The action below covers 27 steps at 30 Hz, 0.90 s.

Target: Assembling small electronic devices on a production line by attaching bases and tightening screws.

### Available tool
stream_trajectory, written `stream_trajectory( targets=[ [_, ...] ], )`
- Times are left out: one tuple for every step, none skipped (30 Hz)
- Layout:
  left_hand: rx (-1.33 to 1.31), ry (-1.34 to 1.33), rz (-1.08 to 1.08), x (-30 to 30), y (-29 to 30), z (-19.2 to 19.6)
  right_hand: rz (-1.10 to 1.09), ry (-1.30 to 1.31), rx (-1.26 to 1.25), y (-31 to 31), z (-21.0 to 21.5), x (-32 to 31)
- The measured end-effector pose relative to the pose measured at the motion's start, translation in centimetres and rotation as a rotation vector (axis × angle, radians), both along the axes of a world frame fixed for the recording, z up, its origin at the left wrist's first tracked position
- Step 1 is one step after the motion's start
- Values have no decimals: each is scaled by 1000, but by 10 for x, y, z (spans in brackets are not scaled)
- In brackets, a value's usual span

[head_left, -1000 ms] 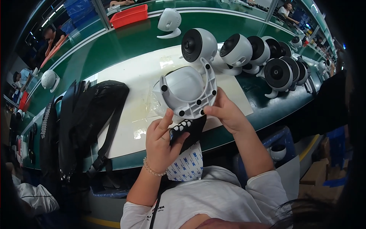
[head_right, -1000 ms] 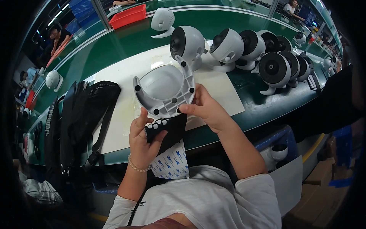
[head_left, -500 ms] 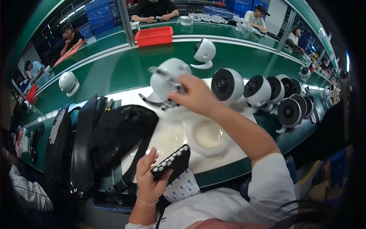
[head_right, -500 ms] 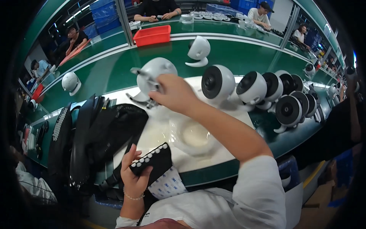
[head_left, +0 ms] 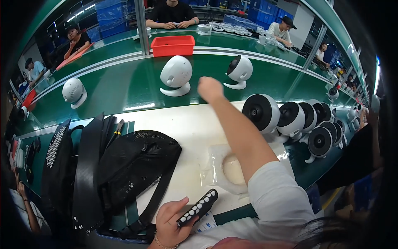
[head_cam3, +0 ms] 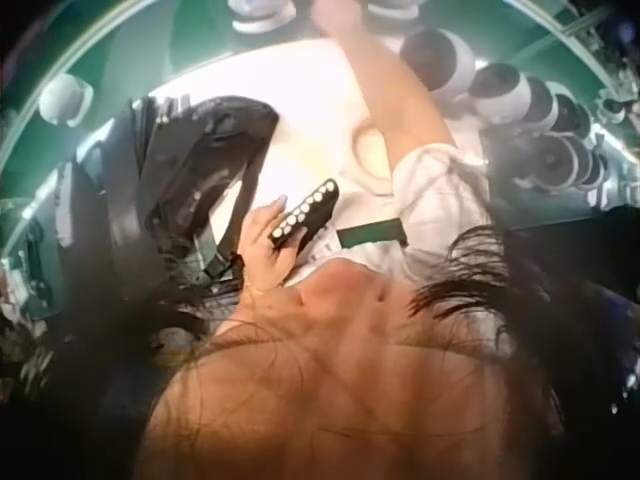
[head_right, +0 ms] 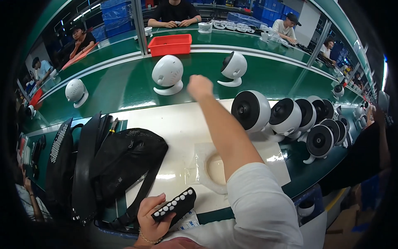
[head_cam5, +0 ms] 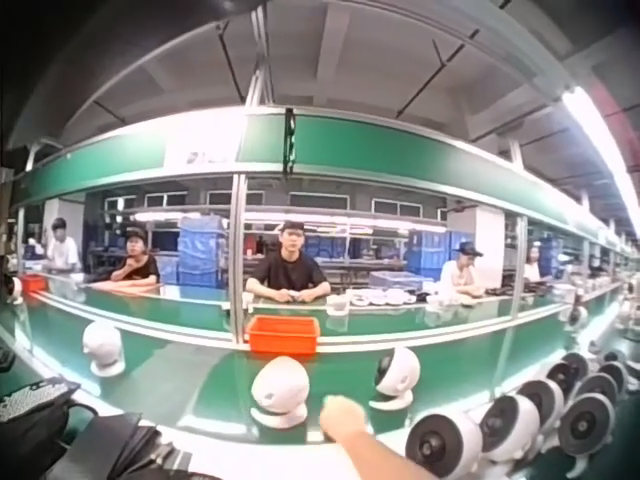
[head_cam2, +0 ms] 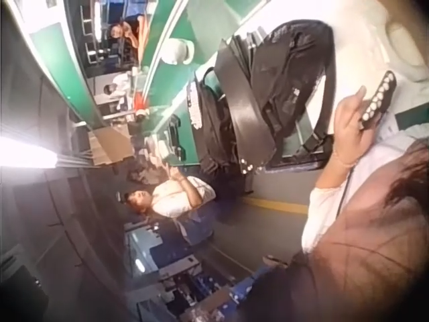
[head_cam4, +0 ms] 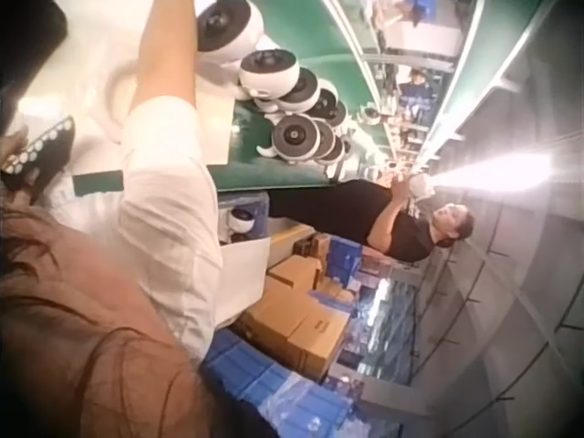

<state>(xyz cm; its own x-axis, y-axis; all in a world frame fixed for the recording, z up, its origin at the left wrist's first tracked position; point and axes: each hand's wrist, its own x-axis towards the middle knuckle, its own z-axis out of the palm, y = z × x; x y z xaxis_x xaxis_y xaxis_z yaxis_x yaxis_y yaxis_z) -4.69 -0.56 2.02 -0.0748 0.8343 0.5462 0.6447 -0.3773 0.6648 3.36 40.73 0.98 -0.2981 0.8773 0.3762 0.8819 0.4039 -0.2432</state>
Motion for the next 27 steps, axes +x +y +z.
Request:
stream_trajectory(
  targets=[
    [-9, -21, 7, 0, -1, 1, -107, 32, 32, 9, -2, 14],
    [-4, -21, 12, -1, 0, 1, -211, -63, 79, 21, -5, 33],
    [-6, -28, 5, -1, -1, 1, -259, -133, 33, 31, -9, 51],
    [-11, -37, -10, 0, -1, 0, -329, -162, 72, 41, -24, 68],
    [-12, -36, -11, 1, 0, 1, -413, -181, 254, 50, -50, 83],
    [-14, -32, -1, 1, -1, 2, -489, -197, 433, 45, -59, 81],
    [-59, -47, 6, 1, -1, 3, -472, -237, 299, 49, -58, 80],
    [-105, -63, 7, 0, -2, 4, -468, -233, 297, 48, -49, 79],
    [-105, -59, 9, 0, -2, 3, -450, -293, 163, 50, -40, 79],
    [-98, -87, -12, -2, -1, 1, -431, -352, 30, 50, -35, 79],
    [-88, -116, -35, -2, 0, 0, -450, -403, 72, 46, -36, 78],
    [-89, -106, -33, -1, 1, 0, -444, -394, 101, 43, -34, 77],
    [-91, -125, -7, 2, 2, 1, -441, -386, 130, 40, -31, 75],
    [-99, -143, 18, 3, 2, 2, -380, -274, 298, 27, -26, 71],
    [-130, -179, 49, 5, 0, 4, -319, -208, 276, 17, -8, 66],
    [-125, -186, 56, 6, -1, 2, -261, -143, 257, 9, 14, 63],
    [-121, -194, 62, 6, -1, -1, -164, -24, 226, 0, 35, 63],
    [-91, -199, 78, 7, -2, -3, -64, 97, 195, -9, 48, 63],
    [-123, -255, 86, 8, -3, -4, -49, 110, 254, -14, 52, 67],
    [-104, -255, 93, 7, -2, -8, -7, 190, 194, -32, 63, 68],
    [-88, -256, 106, 7, -3, -12, 39, 271, 131, -57, 76, 70],
    [-105, -311, 86, 10, -3, -9, 165, 322, 87, -77, 86, 81],
    [-77, -303, 66, 11, -3, -10, 167, 328, 88, -99, 94, 92],
    [-54, -298, 56, 8, -4, -15, 297, 564, -48, -121, 99, 99],
    [-59, -304, 8, 7, -5, -15, 422, 798, -189, -145, 106, 110],
    [-68, -351, -33, 6, -5, -17, 431, 896, -316, -173, 117, 119],
    [-80, -396, -68, 4, -9, -17, 442, 995, -450, -196, 125, 127]
  ],
)
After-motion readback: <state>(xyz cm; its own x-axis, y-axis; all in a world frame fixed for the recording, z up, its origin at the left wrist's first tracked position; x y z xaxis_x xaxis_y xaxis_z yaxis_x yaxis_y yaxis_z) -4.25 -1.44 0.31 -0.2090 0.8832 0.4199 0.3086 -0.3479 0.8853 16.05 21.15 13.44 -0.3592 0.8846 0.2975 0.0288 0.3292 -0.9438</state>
